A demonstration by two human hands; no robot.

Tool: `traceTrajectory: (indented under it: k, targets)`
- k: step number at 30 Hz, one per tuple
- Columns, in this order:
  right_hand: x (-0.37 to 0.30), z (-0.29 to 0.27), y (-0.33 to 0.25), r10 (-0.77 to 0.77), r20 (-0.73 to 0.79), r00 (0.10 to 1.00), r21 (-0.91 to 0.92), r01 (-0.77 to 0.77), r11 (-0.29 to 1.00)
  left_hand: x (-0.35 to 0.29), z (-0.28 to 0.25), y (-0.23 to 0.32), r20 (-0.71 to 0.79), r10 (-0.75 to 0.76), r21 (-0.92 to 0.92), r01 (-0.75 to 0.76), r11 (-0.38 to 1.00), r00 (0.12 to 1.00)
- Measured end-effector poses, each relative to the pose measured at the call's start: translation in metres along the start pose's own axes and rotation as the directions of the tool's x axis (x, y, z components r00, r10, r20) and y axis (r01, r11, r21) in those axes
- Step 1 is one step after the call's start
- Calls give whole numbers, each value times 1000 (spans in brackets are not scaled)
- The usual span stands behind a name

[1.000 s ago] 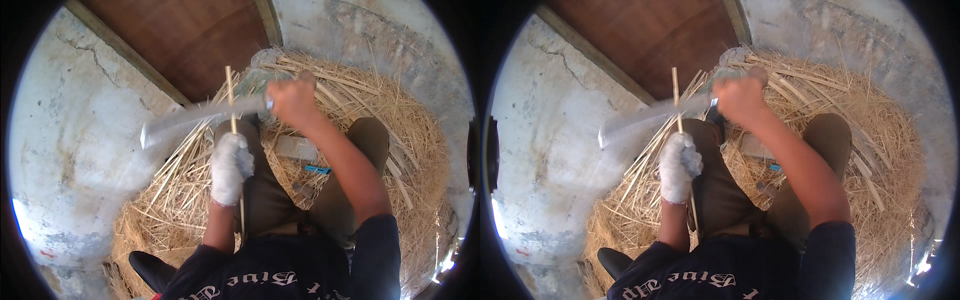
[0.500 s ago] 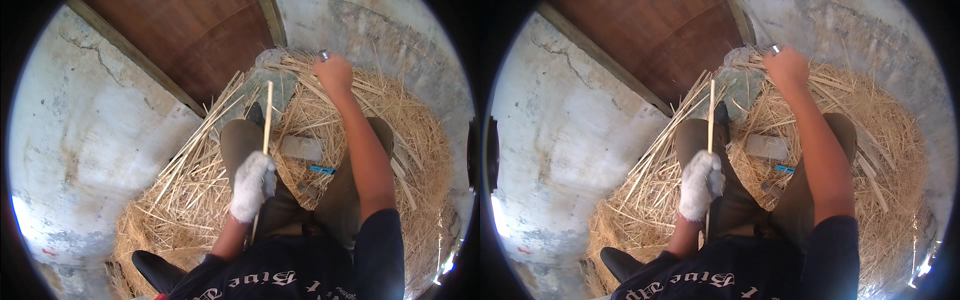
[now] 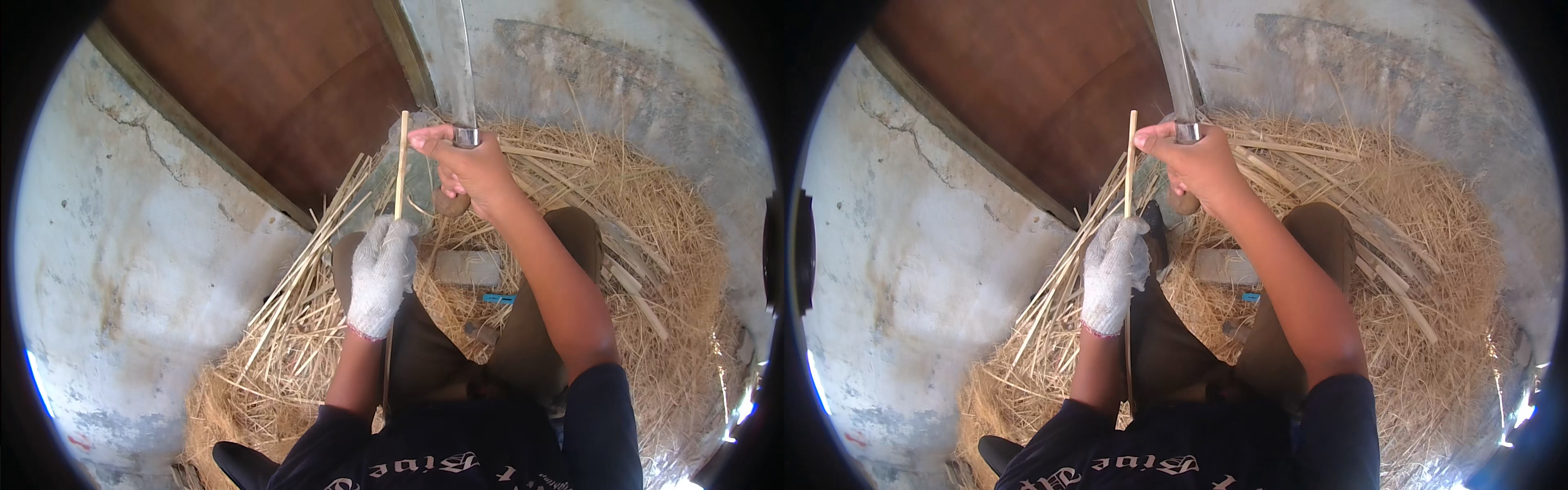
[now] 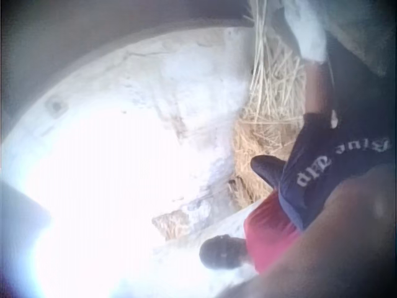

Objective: The person sits cross-legged on a straw-covered floor and uses a large knife to split long bamboo sticks into thin strips. They hold the bamboo with a gloved left hand and repeatedly strike it with the knife in their right hand to separate the fibers.

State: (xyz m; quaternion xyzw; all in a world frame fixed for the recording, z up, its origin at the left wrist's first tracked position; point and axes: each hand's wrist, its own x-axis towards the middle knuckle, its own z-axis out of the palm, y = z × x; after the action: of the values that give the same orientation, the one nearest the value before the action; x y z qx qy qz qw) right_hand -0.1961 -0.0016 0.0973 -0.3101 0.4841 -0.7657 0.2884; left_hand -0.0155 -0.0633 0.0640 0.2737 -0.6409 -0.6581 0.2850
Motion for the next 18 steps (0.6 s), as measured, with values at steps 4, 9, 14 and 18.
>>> traceTrajectory:
  k: [4, 9, 14, 18]
  targets:
    - [1, 0, -2, -7, -4, 1000, 150, 7, 989, 6, 13, 11, -4, 91, 46, -91, 995, 996]
    - [1, -6, -3, 27, 52, 998, 311, -42, 949, 10, 25, 25, -1, 225, 328, -212, 921, 974]
    - [-4, -2, -11, -1, 52, 999, 345, -17, 939, 13, 29, 40, 12, 293, 485, -262, 835, 956]
    - [-6, -5, -16, -14, 103, 995, 231, -11, 973, 7, 41, 47, 80, 346, 619, -319, 718, 935]
